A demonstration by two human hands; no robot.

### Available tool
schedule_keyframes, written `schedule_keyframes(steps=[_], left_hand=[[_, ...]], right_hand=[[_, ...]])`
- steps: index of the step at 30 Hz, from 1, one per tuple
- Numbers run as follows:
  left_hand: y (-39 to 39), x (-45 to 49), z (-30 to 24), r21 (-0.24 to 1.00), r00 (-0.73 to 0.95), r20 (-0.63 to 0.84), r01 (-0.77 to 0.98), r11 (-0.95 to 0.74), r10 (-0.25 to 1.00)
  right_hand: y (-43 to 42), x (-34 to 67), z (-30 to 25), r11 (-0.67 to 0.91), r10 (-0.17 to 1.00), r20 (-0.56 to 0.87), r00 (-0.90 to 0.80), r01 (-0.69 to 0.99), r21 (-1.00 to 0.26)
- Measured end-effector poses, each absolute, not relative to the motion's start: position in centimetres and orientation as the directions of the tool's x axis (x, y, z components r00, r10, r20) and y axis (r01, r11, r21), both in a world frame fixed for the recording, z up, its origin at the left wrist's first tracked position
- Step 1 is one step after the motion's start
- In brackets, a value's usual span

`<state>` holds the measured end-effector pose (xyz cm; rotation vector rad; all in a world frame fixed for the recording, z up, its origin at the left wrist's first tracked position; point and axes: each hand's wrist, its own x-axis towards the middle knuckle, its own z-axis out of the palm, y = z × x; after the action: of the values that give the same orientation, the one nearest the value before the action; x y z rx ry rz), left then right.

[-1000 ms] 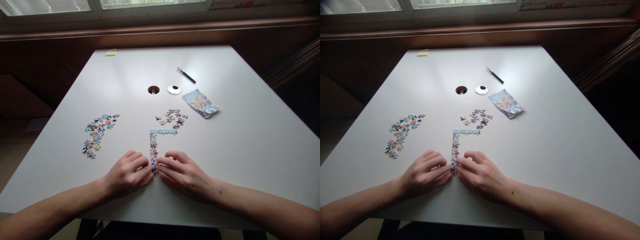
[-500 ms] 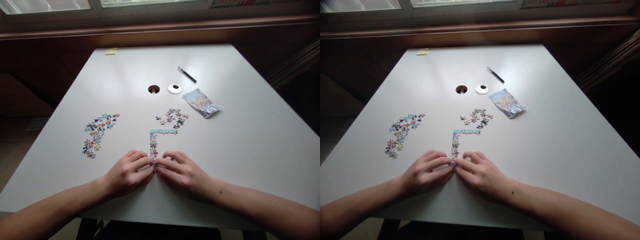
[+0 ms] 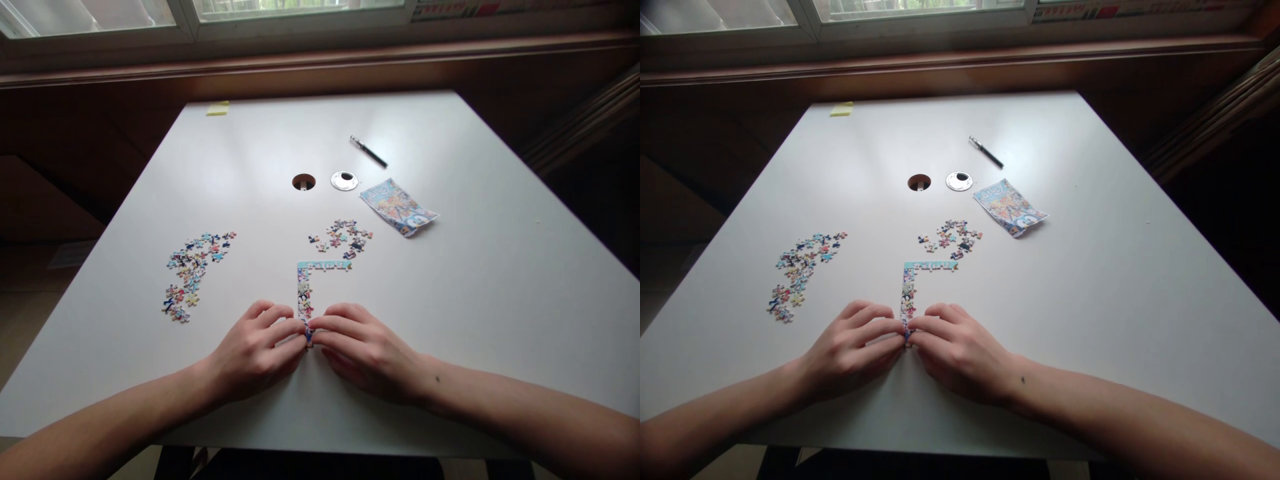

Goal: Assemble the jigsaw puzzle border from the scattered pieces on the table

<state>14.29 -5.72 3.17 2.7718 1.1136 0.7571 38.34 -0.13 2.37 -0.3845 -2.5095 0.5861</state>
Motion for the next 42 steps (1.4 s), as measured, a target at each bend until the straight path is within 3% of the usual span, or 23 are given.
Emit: schedule_keyframes(steps=[7, 11, 20, 42], left_hand=[[-5.78, 14.58, 3.12, 0.289, 0.61, 0.391, 0.629, -0.721, 0.689], [-5.52, 14.6, 3.23, 0.387, 0.549, 0.417, 0.614, -0.688, 0.724], [-5.06, 14.15, 3.63, 0.654, 0.433, 0.321, 0.541, -0.528, 0.842], [-4.85, 14.03, 3.22, 0.635, 0.487, 0.283, 0.551, -0.542, 0.827]], right_hand=[[-0.14, 38.27, 2.12, 0.843, 0.398, 0.41, -0.821, 0.15, -0.517], [-0.1, 38.33, 1.81, 0.843, 0.409, 0.359, -0.839, 0.198, -0.5], [0.1, 38.41, 1.63, 0.861, 0.367, 0.229, -0.902, 0.235, -0.452], [0.18, 38.36, 1.7, 0.863, 0.362, 0.199, -0.911, 0.247, -0.441]])
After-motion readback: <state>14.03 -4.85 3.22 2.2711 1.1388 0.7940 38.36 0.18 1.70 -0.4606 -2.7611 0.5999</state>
